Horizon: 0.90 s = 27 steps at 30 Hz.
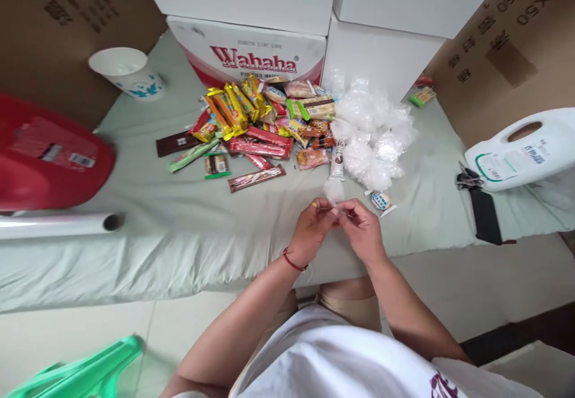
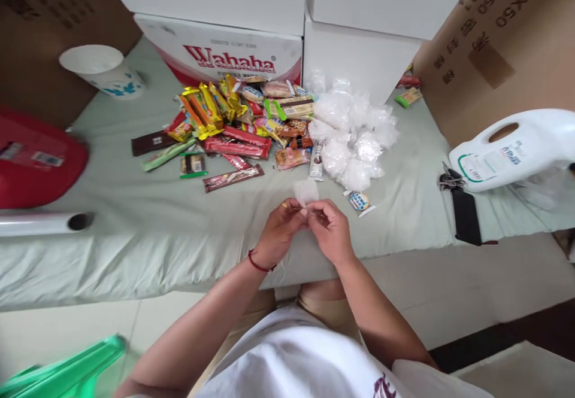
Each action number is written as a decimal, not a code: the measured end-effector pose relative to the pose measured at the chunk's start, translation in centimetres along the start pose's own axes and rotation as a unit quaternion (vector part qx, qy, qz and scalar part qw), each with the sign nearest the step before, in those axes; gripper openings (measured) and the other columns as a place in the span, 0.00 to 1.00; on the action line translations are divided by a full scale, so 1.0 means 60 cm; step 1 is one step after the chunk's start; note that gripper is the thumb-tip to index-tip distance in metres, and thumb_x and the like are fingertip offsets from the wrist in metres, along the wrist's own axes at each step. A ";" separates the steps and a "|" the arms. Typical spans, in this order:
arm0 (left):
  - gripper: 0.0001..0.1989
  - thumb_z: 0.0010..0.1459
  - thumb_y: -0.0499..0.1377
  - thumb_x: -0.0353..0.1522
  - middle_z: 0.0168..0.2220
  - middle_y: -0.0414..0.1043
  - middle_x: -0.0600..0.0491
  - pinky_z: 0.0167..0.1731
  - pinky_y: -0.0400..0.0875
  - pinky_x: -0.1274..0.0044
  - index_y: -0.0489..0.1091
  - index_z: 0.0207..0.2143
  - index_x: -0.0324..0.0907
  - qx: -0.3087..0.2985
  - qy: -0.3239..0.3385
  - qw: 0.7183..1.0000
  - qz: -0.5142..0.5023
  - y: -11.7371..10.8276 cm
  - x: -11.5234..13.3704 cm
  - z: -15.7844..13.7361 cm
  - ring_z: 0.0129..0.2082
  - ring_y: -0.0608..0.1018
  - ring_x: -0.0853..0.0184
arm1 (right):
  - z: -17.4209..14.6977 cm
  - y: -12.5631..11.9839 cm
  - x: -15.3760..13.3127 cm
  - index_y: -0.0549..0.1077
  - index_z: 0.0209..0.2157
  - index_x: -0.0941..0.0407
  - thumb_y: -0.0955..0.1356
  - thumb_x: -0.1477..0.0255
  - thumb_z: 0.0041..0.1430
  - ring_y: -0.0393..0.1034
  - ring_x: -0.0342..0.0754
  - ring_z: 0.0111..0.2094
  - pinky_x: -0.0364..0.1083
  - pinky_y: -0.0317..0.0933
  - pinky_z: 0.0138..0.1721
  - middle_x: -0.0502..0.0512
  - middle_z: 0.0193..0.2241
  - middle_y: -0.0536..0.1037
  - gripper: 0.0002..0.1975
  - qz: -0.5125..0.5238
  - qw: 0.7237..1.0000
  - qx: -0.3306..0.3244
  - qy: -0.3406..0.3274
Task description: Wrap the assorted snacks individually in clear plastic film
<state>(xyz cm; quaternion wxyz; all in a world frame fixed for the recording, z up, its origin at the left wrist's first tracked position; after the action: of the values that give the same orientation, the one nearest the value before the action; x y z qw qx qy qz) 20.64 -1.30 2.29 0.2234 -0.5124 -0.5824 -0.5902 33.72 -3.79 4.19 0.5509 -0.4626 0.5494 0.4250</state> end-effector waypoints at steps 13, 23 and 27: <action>0.15 0.65 0.61 0.44 0.32 0.70 0.52 0.37 0.69 0.74 0.74 0.31 0.44 0.034 0.162 0.953 0.255 -0.080 0.015 -0.046 0.33 0.73 0.66 | 0.001 0.060 0.031 0.77 0.28 0.54 0.80 0.55 0.48 0.59 0.42 0.25 0.42 0.55 0.26 0.47 0.23 0.71 0.18 0.103 0.989 -0.057 0.089; 0.20 0.65 0.60 0.52 0.33 0.73 0.53 0.38 0.71 0.73 0.72 0.38 0.44 0.077 0.100 0.981 0.150 -0.089 0.005 -0.045 0.34 0.74 0.65 | -0.017 0.064 0.016 0.79 0.34 0.52 0.74 0.62 0.63 0.68 0.46 0.34 0.46 0.63 0.36 0.51 0.33 0.75 0.09 -0.036 0.991 -0.086 -0.099; 0.16 0.66 0.61 0.48 0.35 0.75 0.52 0.43 0.71 0.71 0.74 0.36 0.45 0.130 0.156 0.958 0.201 -0.094 0.011 -0.048 0.38 0.76 0.64 | -0.021 0.066 0.015 0.77 0.39 0.52 0.71 0.58 0.66 0.71 0.47 0.37 0.46 0.66 0.39 0.52 0.35 0.76 0.11 -0.029 0.990 -0.102 -0.090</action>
<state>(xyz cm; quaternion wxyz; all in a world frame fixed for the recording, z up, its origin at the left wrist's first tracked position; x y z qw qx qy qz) 14.53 -2.44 0.86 0.4905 -0.4867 -0.4968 -0.5251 29.61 -4.24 3.19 0.5603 -0.4920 0.4378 0.5023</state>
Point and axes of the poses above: each hand's wrist, its own z-axis towards the middle knuckle, its own y-axis out of the palm, x = y × z, the point moved 5 cm from there along z, towards the middle knuckle
